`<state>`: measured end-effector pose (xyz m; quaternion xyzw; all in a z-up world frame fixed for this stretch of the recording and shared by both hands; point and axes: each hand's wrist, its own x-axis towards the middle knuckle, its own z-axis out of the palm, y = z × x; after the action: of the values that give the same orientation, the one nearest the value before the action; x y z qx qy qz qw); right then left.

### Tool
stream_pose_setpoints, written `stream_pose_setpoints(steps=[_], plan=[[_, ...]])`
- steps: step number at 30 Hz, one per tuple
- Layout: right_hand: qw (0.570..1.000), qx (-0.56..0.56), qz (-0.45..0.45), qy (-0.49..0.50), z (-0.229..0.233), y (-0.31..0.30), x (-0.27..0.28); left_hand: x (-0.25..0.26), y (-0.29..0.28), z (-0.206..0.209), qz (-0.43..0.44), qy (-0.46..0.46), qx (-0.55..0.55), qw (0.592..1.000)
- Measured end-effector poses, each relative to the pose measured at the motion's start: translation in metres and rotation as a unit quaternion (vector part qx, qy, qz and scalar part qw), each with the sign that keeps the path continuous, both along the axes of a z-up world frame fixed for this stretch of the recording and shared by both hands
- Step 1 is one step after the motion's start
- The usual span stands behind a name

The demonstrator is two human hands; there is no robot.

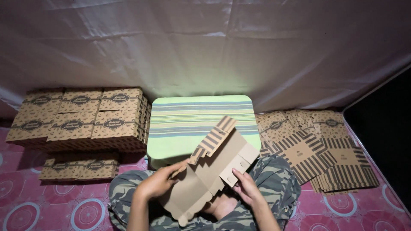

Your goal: Folding flat cardboard templates into boxes and stacking them.

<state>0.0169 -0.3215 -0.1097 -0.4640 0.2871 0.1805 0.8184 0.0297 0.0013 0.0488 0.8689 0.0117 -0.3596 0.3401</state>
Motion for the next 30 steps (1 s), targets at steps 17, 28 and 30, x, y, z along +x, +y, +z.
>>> stream_pose_setpoints(steps=[17,28,30], plan=[[0.985,-0.154,-0.030,-0.076,0.006,-0.013,0.068,0.099,0.018,-0.082,-0.027,-0.357,0.116,0.927],[0.685,-0.628,0.043,-0.366,0.038,0.002,0.084,0.131,0.011,-0.135,-0.036,-0.348,0.093,0.932],[0.654,-0.634,0.090,-0.403,0.021,0.008,0.102,0.141,0.014,-0.144,-0.011,-0.376,0.088,0.923]])
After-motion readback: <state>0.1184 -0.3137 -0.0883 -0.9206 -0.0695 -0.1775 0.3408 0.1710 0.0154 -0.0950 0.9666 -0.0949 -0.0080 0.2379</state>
